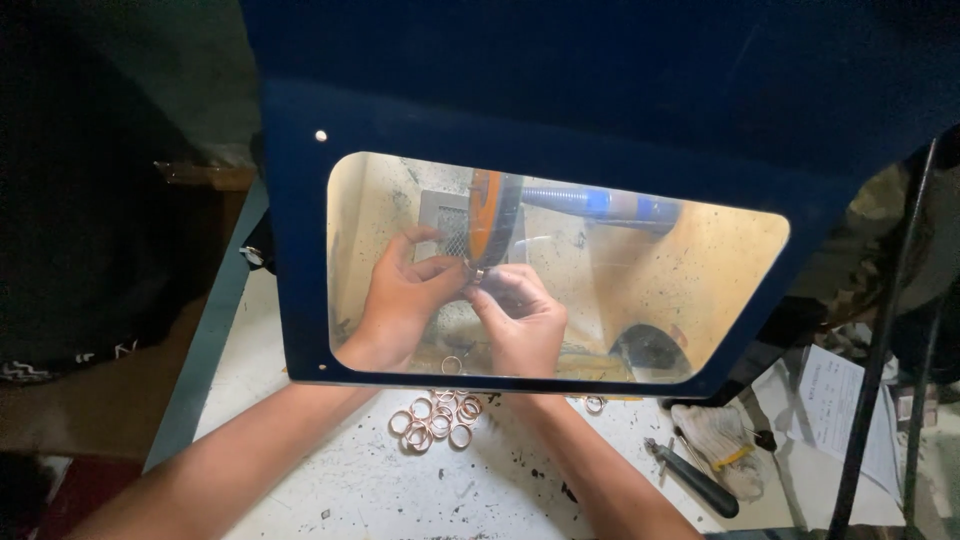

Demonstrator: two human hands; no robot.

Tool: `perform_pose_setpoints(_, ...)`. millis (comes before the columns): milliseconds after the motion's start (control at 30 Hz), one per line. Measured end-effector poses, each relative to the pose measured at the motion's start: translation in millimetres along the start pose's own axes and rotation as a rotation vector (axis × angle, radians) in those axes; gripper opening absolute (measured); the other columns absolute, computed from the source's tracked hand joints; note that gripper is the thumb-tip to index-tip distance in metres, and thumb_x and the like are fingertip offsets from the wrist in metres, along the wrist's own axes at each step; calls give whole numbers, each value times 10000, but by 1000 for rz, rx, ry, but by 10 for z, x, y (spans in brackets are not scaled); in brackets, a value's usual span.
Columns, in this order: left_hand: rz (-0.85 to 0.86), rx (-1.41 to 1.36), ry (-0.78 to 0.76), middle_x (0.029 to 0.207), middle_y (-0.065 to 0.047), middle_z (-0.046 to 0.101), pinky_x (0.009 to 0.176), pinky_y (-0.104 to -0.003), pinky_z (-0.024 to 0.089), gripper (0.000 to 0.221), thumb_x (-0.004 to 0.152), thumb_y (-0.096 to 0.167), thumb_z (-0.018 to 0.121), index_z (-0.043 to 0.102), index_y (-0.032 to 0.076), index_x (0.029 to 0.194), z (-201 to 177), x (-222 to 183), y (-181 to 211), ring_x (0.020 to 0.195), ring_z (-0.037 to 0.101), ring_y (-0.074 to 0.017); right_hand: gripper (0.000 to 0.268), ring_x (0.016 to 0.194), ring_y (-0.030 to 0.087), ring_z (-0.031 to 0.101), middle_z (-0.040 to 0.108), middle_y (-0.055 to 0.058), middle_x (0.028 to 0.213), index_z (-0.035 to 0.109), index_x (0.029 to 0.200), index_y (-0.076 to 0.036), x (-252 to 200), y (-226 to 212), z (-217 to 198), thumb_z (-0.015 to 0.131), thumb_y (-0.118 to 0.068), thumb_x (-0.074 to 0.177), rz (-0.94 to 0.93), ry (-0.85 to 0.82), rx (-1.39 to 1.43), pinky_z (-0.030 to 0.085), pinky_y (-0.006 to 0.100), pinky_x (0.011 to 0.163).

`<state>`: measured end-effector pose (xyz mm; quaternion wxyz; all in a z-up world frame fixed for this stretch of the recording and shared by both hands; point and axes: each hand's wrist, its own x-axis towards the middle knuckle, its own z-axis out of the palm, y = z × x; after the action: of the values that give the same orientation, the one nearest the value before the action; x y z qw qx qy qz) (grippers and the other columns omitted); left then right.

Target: Polishing copper rings using a rotating polishing wheel inside a protective enclosure.

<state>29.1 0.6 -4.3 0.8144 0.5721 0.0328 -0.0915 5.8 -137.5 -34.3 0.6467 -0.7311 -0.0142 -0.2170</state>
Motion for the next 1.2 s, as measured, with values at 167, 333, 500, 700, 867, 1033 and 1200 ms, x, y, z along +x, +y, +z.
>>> perform_pose_setpoints(167, -20, -55, -29, 1016, -173, 708, 953, -469, 591, 638, 861, 40, 724, 417, 14, 1419, 20, -16, 53, 878, 739, -254, 174, 905, 138, 688, 724, 86, 911, 803, 985, -37, 8, 5, 32, 864, -80, 827, -35, 18, -4, 591, 365, 844)
perform_pose_setpoints(333, -34, -130, -65, 1055, -200, 679, 959, -477, 586, 663, 855, 7, 715, 415, -17, 1446, 21, -40, 72, 935, 724, -285, 144, 904, 139, 669, 709, 90, 914, 802, 979, -41, 9, -11, 24, 849, -88, 851, -56, 16, -6, 584, 370, 846)
perform_pose_setpoints(500, -45, -180, -107, 1059, -190, 659, 977, -487, 586, 703, 852, -12, 713, 381, -13, 1472, 18, -42, 94, 962, 720, -290, 124, 902, 152, 663, 697, 94, 910, 796, 984, -31, 21, 43, -10, 819, -92, 878, -82, -5, -19, 562, 362, 828)
perform_pose_setpoints(700, -25, -173, -95, 1046, -195, 649, 943, -506, 601, 660, 857, -35, 711, 403, -27, 1440, 30, -37, 81, 974, 730, -325, 122, 883, 139, 639, 679, 80, 895, 790, 995, -29, 38, 148, -14, 761, -133, 939, -54, -26, 10, 560, 362, 814)
perform_pose_setpoints(867, -24, -139, -95, 1027, -175, 646, 995, -508, 578, 620, 881, -19, 690, 397, -8, 1427, 6, 5, 41, 928, 725, -271, 175, 925, 137, 654, 695, 77, 939, 789, 1018, -16, -3, 2, 11, 816, -127, 885, 11, -39, 45, 569, 368, 860)
perform_pose_setpoints(1033, -38, -129, -96, 1052, -178, 644, 1018, -507, 560, 597, 889, -23, 671, 397, -8, 1419, 36, -15, 75, 942, 719, -269, 170, 934, 142, 670, 697, 82, 932, 788, 1004, -4, 20, 17, 7, 826, -85, 859, 19, -36, 27, 580, 374, 858)
perform_pose_setpoints(1200, -66, -149, -129, 1079, -189, 667, 1064, -486, 536, 610, 885, 22, 707, 399, 15, 1412, 21, -8, 67, 991, 720, -270, 153, 935, 150, 675, 685, 76, 935, 788, 1027, -18, 29, 97, -9, 792, -100, 898, 3, -35, 19, 574, 381, 871)
